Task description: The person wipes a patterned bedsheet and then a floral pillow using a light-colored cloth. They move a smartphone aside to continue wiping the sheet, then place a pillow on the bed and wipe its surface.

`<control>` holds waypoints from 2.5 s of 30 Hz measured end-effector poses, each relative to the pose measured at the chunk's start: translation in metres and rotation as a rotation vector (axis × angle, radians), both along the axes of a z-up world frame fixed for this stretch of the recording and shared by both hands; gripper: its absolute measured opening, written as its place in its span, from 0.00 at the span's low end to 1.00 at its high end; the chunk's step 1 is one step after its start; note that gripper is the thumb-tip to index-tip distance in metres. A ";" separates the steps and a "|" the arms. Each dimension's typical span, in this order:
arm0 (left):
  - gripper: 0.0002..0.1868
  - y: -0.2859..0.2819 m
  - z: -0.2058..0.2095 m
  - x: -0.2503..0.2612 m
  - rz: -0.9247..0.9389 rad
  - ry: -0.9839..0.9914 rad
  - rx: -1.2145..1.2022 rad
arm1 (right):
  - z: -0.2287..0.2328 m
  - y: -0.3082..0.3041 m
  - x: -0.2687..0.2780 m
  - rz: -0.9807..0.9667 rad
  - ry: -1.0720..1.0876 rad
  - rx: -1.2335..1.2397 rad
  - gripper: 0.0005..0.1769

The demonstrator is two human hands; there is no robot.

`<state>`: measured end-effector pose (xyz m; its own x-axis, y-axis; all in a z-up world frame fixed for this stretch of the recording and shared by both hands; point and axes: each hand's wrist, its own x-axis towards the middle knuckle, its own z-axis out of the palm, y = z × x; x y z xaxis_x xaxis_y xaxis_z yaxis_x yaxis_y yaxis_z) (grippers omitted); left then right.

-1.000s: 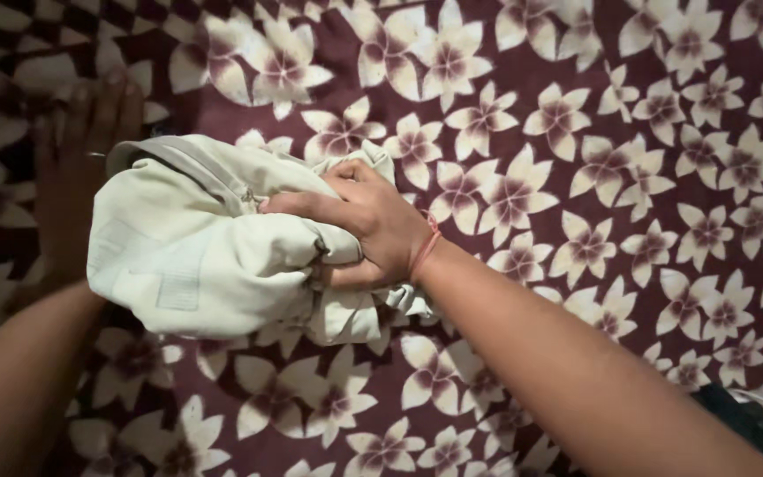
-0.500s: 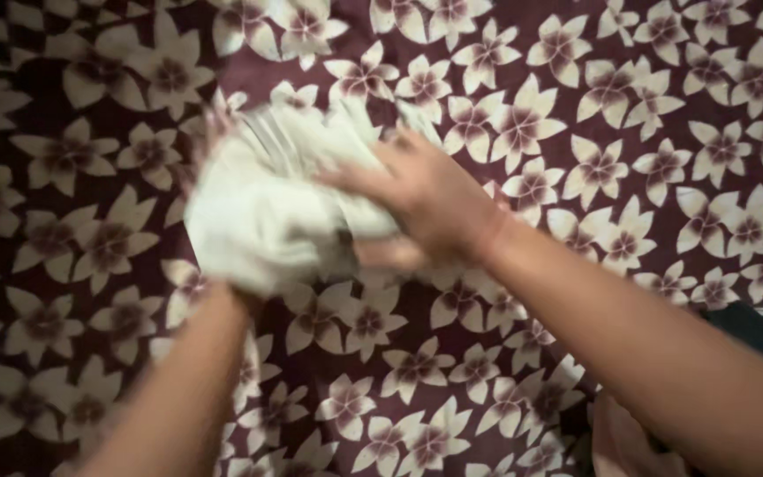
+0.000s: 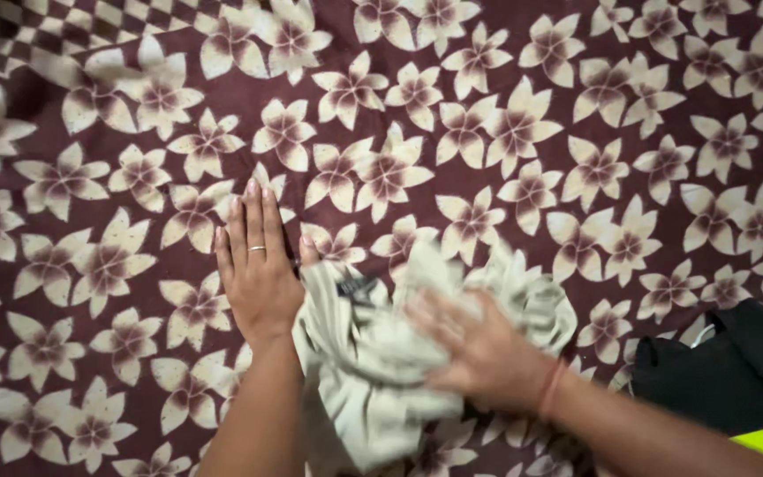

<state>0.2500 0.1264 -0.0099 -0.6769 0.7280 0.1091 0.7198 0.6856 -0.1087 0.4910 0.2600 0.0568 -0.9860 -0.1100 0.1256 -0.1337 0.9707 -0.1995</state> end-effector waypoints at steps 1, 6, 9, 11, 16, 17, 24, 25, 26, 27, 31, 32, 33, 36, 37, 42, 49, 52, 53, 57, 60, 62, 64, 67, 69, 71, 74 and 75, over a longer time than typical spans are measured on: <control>0.44 -0.001 0.000 0.001 0.023 0.193 -0.219 | -0.004 0.019 -0.009 -0.043 0.032 0.114 0.23; 0.38 -0.004 0.006 0.003 0.071 -0.314 0.155 | -0.002 0.110 -0.053 -0.393 -0.057 0.184 0.17; 0.38 -0.001 0.010 0.004 0.068 -0.300 0.137 | 0.026 0.117 -0.061 -0.374 -0.119 0.210 0.27; 0.38 0.001 0.011 0.003 0.074 -0.298 0.131 | 0.043 0.083 -0.051 -0.305 -0.277 0.120 0.29; 0.38 0.002 0.015 0.002 0.071 -0.317 0.183 | 0.047 -0.049 0.021 0.174 -0.030 -0.375 0.17; 0.38 0.001 0.017 0.004 0.073 -0.321 0.188 | 0.040 -0.056 0.029 0.223 -0.061 -0.381 0.17; 0.38 -0.002 0.018 0.009 0.078 -0.340 0.178 | 0.022 0.093 -0.009 -0.209 -0.230 0.153 0.30; 0.38 -0.001 0.017 0.006 0.073 -0.335 0.178 | 0.029 0.125 -0.011 -0.406 -0.277 0.048 0.31; 0.38 -0.001 0.017 0.004 0.068 -0.329 0.178 | 0.032 0.152 -0.015 -0.624 -0.473 0.271 0.39; 0.38 0.000 0.017 0.003 0.068 -0.322 0.169 | 0.036 0.175 -0.014 -0.642 -0.397 0.374 0.40; 0.38 0.000 0.015 0.004 0.065 -0.304 0.146 | 0.046 0.162 0.000 -0.515 -0.011 0.321 0.29; 0.38 0.001 0.015 0.004 0.065 -0.299 0.145 | 0.045 0.138 -0.003 -0.411 0.027 0.249 0.27; 0.38 0.000 0.015 0.004 0.068 -0.312 0.155 | 0.044 0.104 -0.007 -0.304 0.064 0.174 0.26; 0.38 -0.003 0.018 0.003 0.077 -0.342 0.153 | 0.044 -0.010 0.001 0.068 -0.078 -0.110 0.34; 0.39 -0.002 0.019 0.003 0.079 -0.350 0.138 | 0.045 -0.033 0.010 0.199 -0.059 -0.123 0.29; 0.39 0.001 0.019 0.001 0.082 -0.367 0.073 | 0.025 0.001 0.032 0.074 -0.229 -0.192 0.23; 0.41 0.002 0.010 -0.017 0.013 -0.515 0.010 | 0.102 0.113 0.027 -0.492 -0.344 0.494 0.17; 0.44 -0.004 0.000 -0.030 0.005 -0.597 -0.092 | 0.128 0.098 0.033 -0.463 0.009 0.513 0.25; 0.46 0.004 -0.003 -0.035 0.000 -0.619 -0.117 | 0.127 0.089 0.035 -0.504 -0.069 0.379 0.24; 0.55 0.018 -0.004 -0.047 0.055 -0.660 -0.237 | 0.081 0.031 0.057 -0.167 0.037 0.082 0.55; 0.58 0.028 0.004 -0.041 0.123 -0.718 -0.285 | 0.060 -0.028 0.086 0.119 -0.186 -0.098 0.32; 0.59 0.039 0.013 -0.026 0.193 -0.744 -0.345 | 0.073 -0.040 0.101 0.181 -0.201 -0.136 0.29; 0.56 0.058 0.023 -0.001 0.248 -0.826 -0.220 | 0.099 -0.042 0.112 0.107 -0.094 -0.183 0.36; 0.55 0.090 0.032 0.071 0.001 -0.785 -0.103 | 0.145 -0.015 0.145 -0.249 -0.134 -0.268 0.31; 0.53 0.110 0.043 0.130 -0.280 -0.717 -0.020 | 0.169 0.011 0.173 -0.556 -0.036 -0.274 0.28; 0.50 0.121 0.056 0.184 -0.541 -0.808 0.024 | 0.188 0.021 0.222 -0.828 -0.087 -0.140 0.31; 0.44 0.111 0.078 0.245 -0.802 -1.054 -0.203 | 0.199 0.006 0.301 -1.149 -0.236 0.153 0.48; 0.45 0.102 0.084 0.261 -0.883 -1.089 -0.267 | 0.198 -0.003 0.325 -1.220 -0.291 0.239 0.52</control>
<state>0.5106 0.2289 0.0740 0.3459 0.8632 -0.3676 0.6998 0.0236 0.7139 0.8157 0.2571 0.2549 -0.4506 0.8927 -0.0083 0.8853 0.4480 0.1246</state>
